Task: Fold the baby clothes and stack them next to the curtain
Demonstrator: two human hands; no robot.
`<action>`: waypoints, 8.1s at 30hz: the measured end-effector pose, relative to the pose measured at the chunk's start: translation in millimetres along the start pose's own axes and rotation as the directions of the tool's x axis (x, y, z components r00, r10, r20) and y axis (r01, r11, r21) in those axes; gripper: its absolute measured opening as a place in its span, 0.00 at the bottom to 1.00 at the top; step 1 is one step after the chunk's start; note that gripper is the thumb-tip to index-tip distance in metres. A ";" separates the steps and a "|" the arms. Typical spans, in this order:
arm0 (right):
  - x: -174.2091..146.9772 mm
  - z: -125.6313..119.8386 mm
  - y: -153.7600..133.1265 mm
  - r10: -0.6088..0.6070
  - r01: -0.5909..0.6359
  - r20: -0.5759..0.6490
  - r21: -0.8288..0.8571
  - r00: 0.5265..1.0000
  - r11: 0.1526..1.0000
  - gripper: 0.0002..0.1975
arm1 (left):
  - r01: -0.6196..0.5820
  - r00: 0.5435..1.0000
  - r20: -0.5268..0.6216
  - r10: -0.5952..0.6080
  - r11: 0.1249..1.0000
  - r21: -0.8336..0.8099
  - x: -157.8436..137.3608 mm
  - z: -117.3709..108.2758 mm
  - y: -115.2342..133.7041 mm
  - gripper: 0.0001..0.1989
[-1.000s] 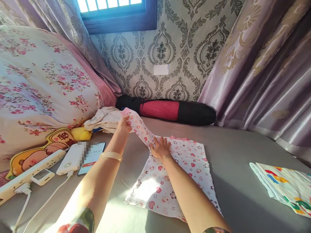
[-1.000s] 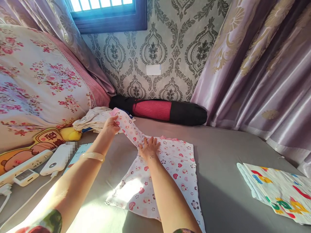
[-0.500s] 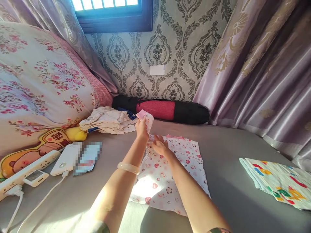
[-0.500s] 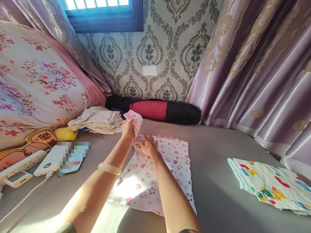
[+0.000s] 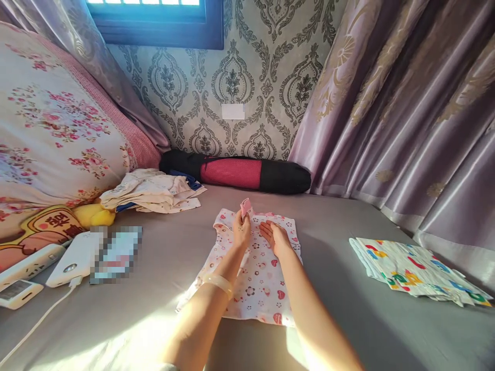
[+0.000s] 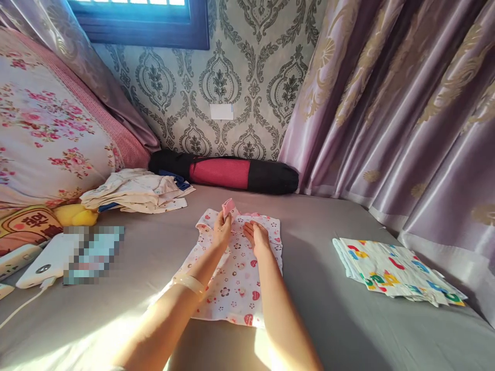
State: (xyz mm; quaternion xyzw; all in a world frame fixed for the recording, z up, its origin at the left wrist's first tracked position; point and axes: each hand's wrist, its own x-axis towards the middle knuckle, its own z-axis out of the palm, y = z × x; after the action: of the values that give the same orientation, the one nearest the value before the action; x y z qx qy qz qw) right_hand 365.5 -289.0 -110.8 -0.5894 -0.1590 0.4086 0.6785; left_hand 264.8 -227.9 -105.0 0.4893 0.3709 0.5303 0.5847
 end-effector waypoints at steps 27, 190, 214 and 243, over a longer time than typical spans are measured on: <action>20.2 -25.0 10.0 -0.229 0.231 0.046 -0.039 0.972 0.972 0.21 | -0.456 0.890 0.392 0.234 0.515 0.726 -10.2 -23.5 -10.4 0.27; 20.7 -11.1 4.9 -0.348 0.239 0.280 -0.958 0.895 -0.155 0.28 | -0.371 0.910 0.361 0.202 0.014 0.928 15.3 -30.5 -19.2 0.26; -85.7 -70.2 -2.6 -0.060 0.618 0.630 -0.773 0.775 -0.143 0.28 | -0.798 0.532 0.794 -0.293 0.141 0.586 -41.8 -98.5 31.3 0.34; -194.1 -91.1 -1.6 -0.014 0.799 0.799 -0.602 0.602 -0.018 0.20 | -0.866 0.332 0.900 -0.282 0.287 0.410 -136.7 -112.5 88.3 0.07</action>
State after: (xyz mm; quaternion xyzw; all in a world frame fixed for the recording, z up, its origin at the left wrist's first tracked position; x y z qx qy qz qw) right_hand 310.1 -493.9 -80.9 -0.6253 -0.7595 0.1187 0.1348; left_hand 112.7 -345.7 -59.1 0.9840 0.0898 0.0027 0.1541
